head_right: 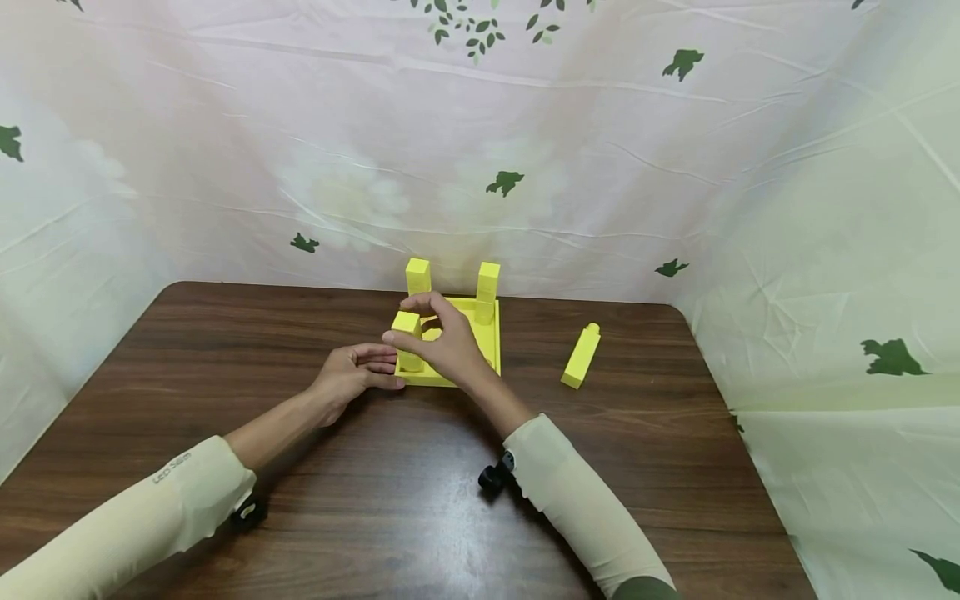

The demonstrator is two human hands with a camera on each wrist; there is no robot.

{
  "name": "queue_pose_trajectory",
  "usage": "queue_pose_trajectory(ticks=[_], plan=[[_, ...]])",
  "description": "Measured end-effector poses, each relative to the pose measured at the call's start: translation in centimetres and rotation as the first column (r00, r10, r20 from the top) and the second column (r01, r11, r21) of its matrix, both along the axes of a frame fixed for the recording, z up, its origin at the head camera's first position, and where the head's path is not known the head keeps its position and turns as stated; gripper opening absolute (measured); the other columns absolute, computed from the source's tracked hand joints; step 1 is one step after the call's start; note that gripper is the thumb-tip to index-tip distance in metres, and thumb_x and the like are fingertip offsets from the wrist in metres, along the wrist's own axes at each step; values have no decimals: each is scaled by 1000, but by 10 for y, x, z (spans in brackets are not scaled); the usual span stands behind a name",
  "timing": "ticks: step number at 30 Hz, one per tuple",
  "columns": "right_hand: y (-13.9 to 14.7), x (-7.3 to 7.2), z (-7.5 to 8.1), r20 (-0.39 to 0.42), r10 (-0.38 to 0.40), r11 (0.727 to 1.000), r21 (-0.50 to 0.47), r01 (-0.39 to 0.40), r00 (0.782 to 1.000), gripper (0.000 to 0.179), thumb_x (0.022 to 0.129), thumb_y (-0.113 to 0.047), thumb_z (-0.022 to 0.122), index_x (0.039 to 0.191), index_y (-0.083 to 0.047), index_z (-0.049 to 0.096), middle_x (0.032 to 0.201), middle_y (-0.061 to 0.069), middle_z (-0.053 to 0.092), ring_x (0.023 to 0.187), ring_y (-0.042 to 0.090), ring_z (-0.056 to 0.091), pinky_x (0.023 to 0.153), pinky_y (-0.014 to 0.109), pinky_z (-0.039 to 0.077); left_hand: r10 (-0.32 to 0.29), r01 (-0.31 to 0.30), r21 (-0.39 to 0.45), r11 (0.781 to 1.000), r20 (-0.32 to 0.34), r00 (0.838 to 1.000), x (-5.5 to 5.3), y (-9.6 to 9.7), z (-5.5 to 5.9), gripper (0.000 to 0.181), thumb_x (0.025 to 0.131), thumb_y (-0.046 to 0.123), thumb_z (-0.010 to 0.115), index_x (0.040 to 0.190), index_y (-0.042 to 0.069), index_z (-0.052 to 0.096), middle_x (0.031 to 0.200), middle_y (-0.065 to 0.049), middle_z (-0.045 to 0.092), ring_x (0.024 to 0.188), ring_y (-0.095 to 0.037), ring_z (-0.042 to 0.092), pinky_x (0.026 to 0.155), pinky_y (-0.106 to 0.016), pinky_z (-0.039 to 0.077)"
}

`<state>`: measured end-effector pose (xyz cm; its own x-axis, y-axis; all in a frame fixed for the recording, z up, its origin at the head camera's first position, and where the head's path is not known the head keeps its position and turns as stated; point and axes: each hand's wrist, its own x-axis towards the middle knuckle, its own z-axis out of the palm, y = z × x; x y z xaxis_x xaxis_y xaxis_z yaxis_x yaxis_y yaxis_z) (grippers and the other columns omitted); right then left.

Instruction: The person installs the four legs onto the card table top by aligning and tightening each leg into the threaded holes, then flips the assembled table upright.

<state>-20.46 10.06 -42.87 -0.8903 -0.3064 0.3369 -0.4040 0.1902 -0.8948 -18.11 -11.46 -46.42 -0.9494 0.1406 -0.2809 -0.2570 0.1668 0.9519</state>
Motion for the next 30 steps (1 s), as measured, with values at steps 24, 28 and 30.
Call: queue_pose_trajectory(ticks=[24, 28, 30], plan=[[1, -1, -4, 19, -37, 995, -96, 39, 999, 37, 87, -5, 97, 114, -7, 71, 114, -1, 72, 99, 17, 68, 97, 45, 65, 3, -3, -6, 1000, 4, 1000, -1, 0, 0, 65, 82, 3, 100, 143, 8, 77, 142, -13, 79, 119, -18, 79, 102, -25, 64], [-3, 0, -6, -2, -72, 991, -113, 71, 997, 40, 83, -4, 99, 108, -9, 67, 111, -3, 67, 94, 15, 67, 87, 26, 61, 2, -2, -7, 1000, 3, 1000, -1, 0, -1, 66, 82, 3, 101, 143, 7, 76, 141, -14, 80, 118, -18, 79, 102, -25, 65], [-3, 1, -6, -3, -78, 991, -111, 77, 997, 42, 83, -6, 100, 108, -9, 66, 112, -3, 66, 94, 14, 66, 86, 25, 60, 3, -3, -6, 1000, 4, 1000, -1, 0, -1, 66, 82, 3, 100, 143, 7, 76, 141, -14, 79, 118, -18, 79, 102, -25, 65]])
